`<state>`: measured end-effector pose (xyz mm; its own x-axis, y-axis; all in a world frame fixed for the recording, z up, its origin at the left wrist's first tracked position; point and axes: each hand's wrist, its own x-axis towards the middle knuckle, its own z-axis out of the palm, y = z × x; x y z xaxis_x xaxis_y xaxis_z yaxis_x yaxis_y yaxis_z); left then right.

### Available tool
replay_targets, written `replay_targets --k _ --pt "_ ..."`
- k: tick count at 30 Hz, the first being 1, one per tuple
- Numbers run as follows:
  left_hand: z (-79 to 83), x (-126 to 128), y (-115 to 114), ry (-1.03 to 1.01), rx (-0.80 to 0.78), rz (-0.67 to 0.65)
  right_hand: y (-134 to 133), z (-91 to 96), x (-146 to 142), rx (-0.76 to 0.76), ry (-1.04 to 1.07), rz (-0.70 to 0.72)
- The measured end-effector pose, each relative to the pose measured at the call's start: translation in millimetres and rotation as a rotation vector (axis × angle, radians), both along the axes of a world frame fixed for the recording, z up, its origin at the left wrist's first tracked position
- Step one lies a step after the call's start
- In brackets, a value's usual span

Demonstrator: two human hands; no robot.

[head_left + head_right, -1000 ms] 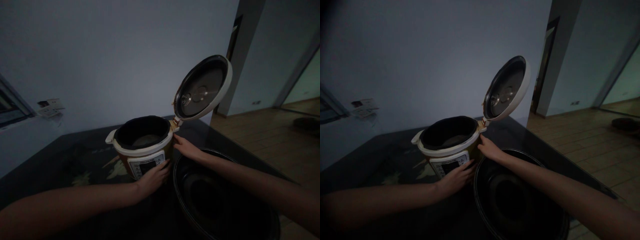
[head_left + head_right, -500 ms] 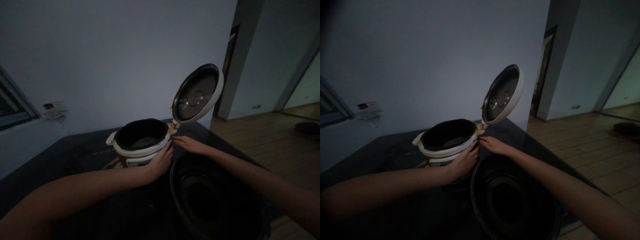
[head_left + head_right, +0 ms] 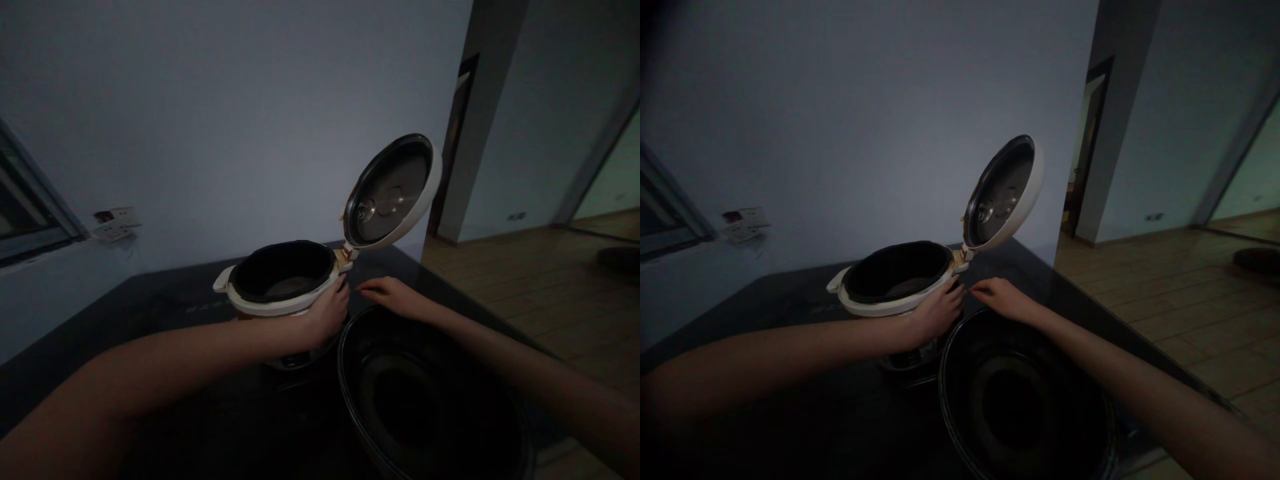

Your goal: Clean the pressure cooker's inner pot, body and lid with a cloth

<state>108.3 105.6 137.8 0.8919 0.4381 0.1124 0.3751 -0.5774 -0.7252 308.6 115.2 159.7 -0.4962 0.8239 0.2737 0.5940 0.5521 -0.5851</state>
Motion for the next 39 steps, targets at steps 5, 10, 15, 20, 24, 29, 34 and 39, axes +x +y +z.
replay_targets --k 5,10,15,20,24,29,34,39 --pt "-22.2 3.3 -3.2 0.033 0.038 0.041 -1.2 -3.2 -4.2 0.002 -0.032 -0.006" --pt "-29.8 -12.6 -18.6 0.001 0.021 -0.103 -3.5 -2.4 -8.5 0.016 0.023 -0.002" --pt "5.6 -23.1 -26.9 -0.013 0.042 -0.135 -9.0 1.0 -13.7 0.026 0.117 0.017" --pt "58.9 -30.5 -35.3 0.013 -0.026 -0.190 -25.1 3.8 -19.3 0.071 0.207 0.066" --pt "96.1 -30.2 -44.9 -0.107 -0.114 -0.129 -43.3 10.8 -29.9 0.143 0.255 0.143" --pt "111.8 -31.2 -48.8 -0.286 -0.150 -0.053 -55.0 28.5 -40.4 0.054 0.391 0.180" --pt "111.0 -44.3 -45.5 -0.602 -0.363 -0.086 -54.6 28.3 -34.4 -0.184 0.628 0.186" --pt "107.6 -36.7 -49.5 -1.125 -0.772 -0.209 -65.4 10.2 -46.7 -0.456 0.888 0.118"
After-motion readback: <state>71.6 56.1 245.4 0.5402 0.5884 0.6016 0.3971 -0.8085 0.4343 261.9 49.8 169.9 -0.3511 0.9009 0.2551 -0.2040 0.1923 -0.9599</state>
